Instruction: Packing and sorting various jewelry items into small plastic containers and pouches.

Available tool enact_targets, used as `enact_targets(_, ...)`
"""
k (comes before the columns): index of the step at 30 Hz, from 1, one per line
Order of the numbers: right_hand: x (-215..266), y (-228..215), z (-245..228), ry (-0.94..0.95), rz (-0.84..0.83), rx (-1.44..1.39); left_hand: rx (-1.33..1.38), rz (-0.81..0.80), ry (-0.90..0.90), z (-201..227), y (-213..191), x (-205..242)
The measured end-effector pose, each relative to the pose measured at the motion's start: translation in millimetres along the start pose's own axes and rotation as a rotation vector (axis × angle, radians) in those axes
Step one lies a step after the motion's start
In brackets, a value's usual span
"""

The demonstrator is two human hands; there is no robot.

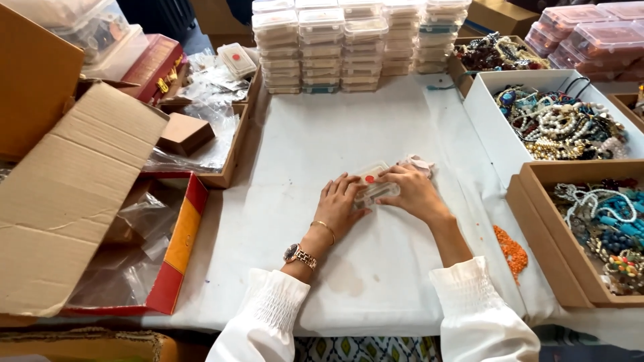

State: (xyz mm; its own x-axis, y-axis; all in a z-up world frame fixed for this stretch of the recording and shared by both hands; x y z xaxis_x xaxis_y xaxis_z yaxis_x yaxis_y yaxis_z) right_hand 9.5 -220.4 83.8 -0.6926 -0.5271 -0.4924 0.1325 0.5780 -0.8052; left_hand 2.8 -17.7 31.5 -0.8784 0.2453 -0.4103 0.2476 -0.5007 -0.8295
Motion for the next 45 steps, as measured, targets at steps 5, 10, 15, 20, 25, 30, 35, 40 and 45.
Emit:
enact_targets(5,-4,-3,-1,-0.057,0.018,-0.002,0.032,0.059,0.037,-29,35,-2)
enact_targets(10,16,2,49,0.147,0.184,0.18,0.022,-0.027,-0.001,-12,1,-7)
enact_targets(15,24,14,61,0.409,0.092,0.215,0.097,-0.071,-0.051,-16,5,-5)
enact_targets(20,-4,24,-10,-0.069,0.265,0.108,0.239,-0.058,-0.18,-22,18,-6)
enact_targets(25,-15,37,-19,-0.226,0.139,0.07,0.349,-0.031,-0.201,-24,8,-8)
enact_targets(30,-1,21,24,-0.066,0.214,0.152,0.336,-0.024,-0.155,-23,7,-9)
enact_targets(35,-11,36,-23,-0.09,0.094,0.157,0.263,-0.045,-0.175,-28,13,-10)
enact_targets(40,-21,42,-13,-0.208,0.163,0.028,0.3,-0.078,-0.181,-27,10,-7)
enact_targets(45,-7,34,18,-0.106,0.24,0.179,0.295,-0.047,-0.163,-29,12,-8)
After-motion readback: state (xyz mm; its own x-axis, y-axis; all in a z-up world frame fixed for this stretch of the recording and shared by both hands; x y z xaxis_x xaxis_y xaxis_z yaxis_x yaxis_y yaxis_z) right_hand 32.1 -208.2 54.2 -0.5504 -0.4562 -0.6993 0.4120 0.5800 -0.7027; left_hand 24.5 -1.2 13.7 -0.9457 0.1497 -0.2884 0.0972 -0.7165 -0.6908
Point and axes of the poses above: each hand's wrist, its own x-axis away from the middle knuckle, its own y-axis out of the palm, z = x × y, the point moved 2 cm from there along -x, towards the middle knuckle, and after that the axes turned 13 degrees about -y, right-handed, at the moved point
